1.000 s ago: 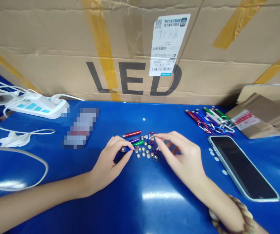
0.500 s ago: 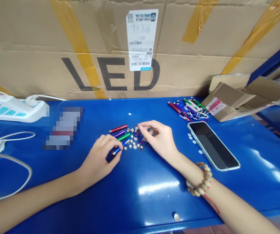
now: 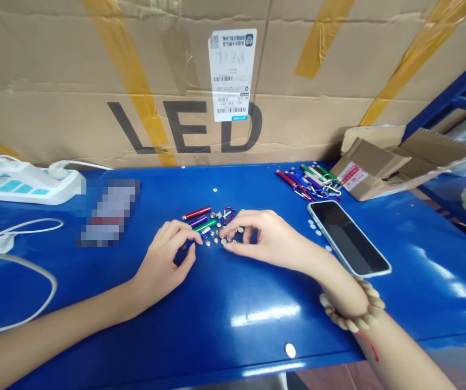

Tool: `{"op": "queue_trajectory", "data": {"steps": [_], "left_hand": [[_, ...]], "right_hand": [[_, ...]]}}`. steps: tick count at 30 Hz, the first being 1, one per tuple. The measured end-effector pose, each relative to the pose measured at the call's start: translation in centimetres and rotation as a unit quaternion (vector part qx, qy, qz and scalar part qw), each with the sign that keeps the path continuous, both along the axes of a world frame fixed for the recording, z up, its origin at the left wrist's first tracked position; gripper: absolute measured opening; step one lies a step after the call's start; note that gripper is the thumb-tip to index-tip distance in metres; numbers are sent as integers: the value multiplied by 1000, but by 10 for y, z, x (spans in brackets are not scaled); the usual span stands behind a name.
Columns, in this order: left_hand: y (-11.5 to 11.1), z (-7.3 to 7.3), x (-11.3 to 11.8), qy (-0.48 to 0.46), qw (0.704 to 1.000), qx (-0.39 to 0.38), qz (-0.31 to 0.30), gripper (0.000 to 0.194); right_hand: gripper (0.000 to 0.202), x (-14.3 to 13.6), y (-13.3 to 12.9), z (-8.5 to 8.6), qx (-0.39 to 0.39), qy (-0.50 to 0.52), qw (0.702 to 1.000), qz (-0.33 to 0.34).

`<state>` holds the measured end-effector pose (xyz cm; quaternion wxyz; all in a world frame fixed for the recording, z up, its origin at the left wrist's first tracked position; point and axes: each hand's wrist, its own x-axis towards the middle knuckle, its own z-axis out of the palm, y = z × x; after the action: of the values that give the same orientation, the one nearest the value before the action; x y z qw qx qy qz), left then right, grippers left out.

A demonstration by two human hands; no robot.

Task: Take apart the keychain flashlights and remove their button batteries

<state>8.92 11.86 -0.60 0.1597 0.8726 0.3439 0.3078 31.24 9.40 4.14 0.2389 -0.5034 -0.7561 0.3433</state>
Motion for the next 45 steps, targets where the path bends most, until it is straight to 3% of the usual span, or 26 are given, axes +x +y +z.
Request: {"op": "queue_trajectory", "data": {"steps": [4,8,16,22,28,31,35,38,45], "left_hand": [[0,2,0,-17,1000,-5,-6,18],[0,2,1,-27,1000,-11,-12,17],[0,2,2,-26,999,-20,-4,16],[-1,4,2,-32,998,-53,-4,16],[-2,6,2,-39,997,-72,0,17],[-2,5,2,-41,996,-73,2,16],[-3,5,1,-37,997,-68,-1,16],[-3,4,1,-40,997,-63,-4,16],[-4,5,0,-50,997,-51,-20,16]], "right_hand": [[25,13,-14,17,-192,-31,966,171],[36,17,-31,21,-224,-83,939,245],[30,15,-49,9,-194,-151,951,187],[33,5,-61,9,-227,-218,937,150],[36,5,-52,-3,-230,-214,941,129],[22,4,-38,-4,-188,-196,954,125],[5,-1,-24,-12,-59,-186,979,67],[6,-7,-19,-21,19,-171,985,33],[17,-25,-21,-28,120,-147,981,27]]}}
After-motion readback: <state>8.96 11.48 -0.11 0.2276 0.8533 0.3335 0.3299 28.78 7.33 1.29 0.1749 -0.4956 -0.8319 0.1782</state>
